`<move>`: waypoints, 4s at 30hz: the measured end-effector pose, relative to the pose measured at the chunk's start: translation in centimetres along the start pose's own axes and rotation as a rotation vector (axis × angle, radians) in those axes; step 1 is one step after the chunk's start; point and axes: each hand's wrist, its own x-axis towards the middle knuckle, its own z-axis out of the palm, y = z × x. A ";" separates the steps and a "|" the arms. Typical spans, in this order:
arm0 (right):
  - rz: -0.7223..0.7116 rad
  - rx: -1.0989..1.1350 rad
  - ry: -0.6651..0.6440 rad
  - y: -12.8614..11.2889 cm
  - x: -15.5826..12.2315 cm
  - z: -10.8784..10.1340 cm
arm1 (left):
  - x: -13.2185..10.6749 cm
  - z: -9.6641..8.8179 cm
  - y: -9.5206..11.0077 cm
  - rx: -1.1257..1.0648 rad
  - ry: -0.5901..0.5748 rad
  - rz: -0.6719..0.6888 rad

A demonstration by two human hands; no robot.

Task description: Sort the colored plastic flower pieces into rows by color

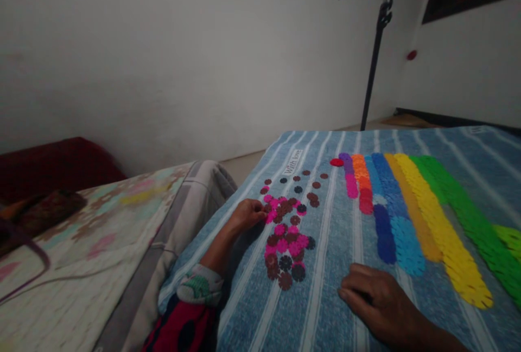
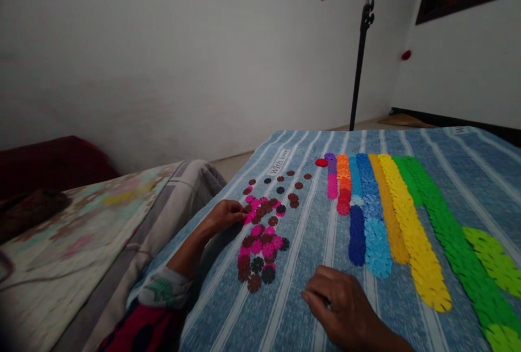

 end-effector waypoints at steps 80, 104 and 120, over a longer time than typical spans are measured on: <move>-0.016 0.003 0.104 -0.6 1.6 -0.3 | 9.1 12.6 19.1 -0.046 0.003 0.365; -0.009 0.043 0.099 -0.8 1.1 -0.6 | 7.5 12.5 15.4 -0.190 0.018 0.407; 0.030 0.001 0.014 -0.3 0.1 -0.3 | 0.7 1.4 3.8 -0.221 -0.074 0.259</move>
